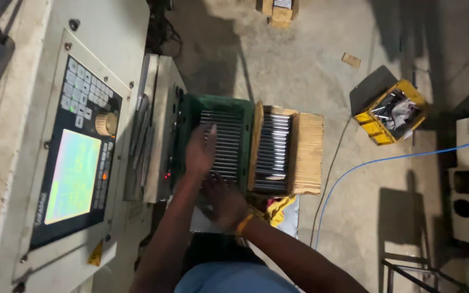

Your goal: The person opens a machine door, removes a metal rod, and places it on a nearby table. They then pick up several metal rods from a green bin and arrange them in a cardboard box. The person closes the machine door and repeats the process of removing and placing rods.

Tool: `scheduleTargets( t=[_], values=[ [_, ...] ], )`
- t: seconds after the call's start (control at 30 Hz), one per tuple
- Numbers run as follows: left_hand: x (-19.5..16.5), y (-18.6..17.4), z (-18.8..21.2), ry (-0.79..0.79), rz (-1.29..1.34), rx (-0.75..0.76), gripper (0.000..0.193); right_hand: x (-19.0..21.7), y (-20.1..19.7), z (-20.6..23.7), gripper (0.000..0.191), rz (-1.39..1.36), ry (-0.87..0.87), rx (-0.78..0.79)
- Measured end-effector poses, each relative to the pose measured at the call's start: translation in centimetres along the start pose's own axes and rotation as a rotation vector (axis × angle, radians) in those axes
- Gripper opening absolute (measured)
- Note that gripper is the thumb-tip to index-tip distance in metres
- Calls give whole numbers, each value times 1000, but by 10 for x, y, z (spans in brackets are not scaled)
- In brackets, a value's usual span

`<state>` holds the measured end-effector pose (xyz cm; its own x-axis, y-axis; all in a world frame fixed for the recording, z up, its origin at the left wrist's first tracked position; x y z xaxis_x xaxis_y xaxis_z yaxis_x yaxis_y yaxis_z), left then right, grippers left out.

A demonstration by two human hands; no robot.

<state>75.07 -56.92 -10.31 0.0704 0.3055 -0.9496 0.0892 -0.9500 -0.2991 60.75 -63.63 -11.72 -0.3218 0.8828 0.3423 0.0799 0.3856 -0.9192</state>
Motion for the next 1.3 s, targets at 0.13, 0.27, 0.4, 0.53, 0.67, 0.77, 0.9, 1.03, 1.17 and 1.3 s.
scheduleTargets(
  t=[0.13,0.27,0.4,0.53,0.67,0.77,0.9,1.03,1.17,1.3],
  values=[
    [8,30,-49,243,-141,-171,51,-2,-9,3,89,-120,28,57],
    [23,49,-63,255,-343,-124,69,-4,-11,-5,88,-70,-11,160],
    [37,63,-76,-136,-357,-39,71,-6,-11,-5,89,-182,48,194],
    [40,65,-89,-296,-161,-92,73,-8,-5,-3,81,-236,100,247],
    [42,64,-89,-289,34,-162,77,-13,3,-8,69,-297,132,201],
    [45,63,-84,-226,73,-168,72,-37,2,-24,58,-573,511,-87],
    [53,61,-79,-325,223,-146,57,-80,-15,-76,54,-267,215,-324],
    [48,57,-73,-197,378,-182,52,-118,-27,-131,40,-121,190,-195],
    [48,55,-65,-184,476,-207,52,-136,-33,-163,38,-23,286,58],
    [49,57,-64,-164,464,-201,51,-130,-43,-181,34,26,143,-90]
  ],
)
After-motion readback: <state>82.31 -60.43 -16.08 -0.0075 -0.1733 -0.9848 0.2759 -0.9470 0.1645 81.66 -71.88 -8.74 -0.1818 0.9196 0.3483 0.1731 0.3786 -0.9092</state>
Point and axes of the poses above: each hand's wrist, its own z-axis away from the middle knuckle, its own y-axis out of the palm, x = y × z, the point moved 3 cm from there along -z, towards the middle knuckle, and after that the axes turned 14 degrees about -x, right-handed, at the moved point
